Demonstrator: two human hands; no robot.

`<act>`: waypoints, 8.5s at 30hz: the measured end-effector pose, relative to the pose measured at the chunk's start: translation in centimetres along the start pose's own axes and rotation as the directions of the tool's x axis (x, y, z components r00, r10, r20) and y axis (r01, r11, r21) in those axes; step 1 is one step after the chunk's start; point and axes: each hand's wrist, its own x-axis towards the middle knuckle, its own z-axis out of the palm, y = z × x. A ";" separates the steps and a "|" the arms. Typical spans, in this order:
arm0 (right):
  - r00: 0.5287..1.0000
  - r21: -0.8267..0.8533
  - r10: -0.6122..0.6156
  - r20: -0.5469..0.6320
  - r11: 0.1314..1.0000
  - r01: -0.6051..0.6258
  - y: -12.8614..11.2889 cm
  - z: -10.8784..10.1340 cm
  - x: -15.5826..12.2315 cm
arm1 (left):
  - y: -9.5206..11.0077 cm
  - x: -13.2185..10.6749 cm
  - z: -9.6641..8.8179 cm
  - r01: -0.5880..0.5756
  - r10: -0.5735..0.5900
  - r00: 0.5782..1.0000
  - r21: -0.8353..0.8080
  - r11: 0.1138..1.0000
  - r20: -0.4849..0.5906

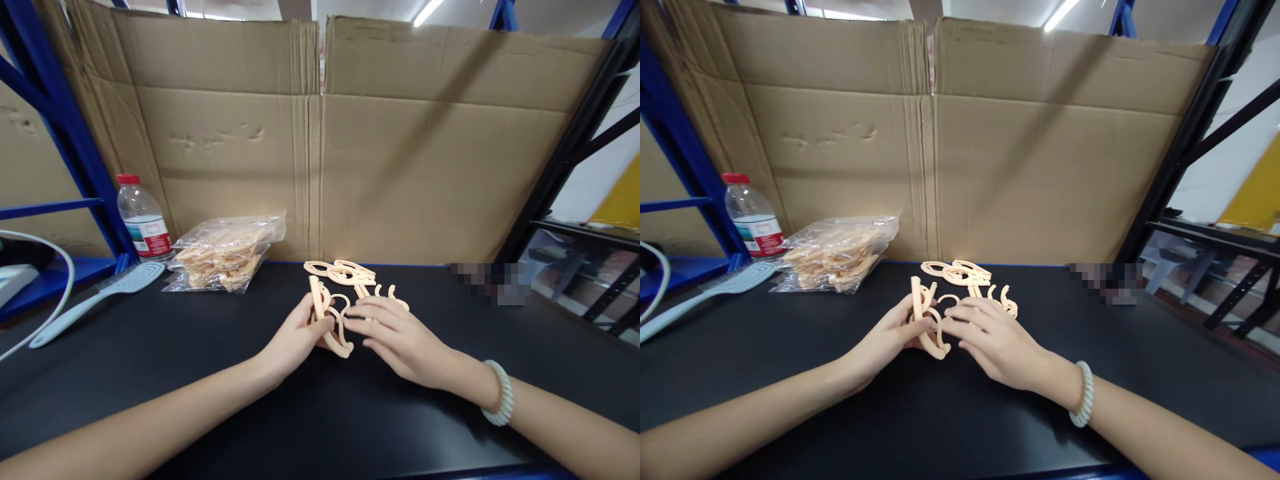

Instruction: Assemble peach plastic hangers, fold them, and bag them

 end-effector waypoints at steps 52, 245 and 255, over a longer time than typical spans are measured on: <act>0.694 0.729 0.568 0.442 0.224 -0.647 -2.4 -0.3 1.1 | 0.7 -1.1 -0.1 -0.523 0.231 0.791 0.821 -0.228 0.567; 0.747 0.699 0.645 0.161 0.459 -0.548 1.7 -2.7 1.3 | 0.2 -0.7 -1.6 -0.351 0.449 0.888 0.491 0.797 -0.095; 0.708 0.897 0.675 0.205 0.160 -0.412 1.7 -0.9 1.1 | 1.6 -1.4 -0.9 -0.364 0.335 0.929 0.571 0.736 0.159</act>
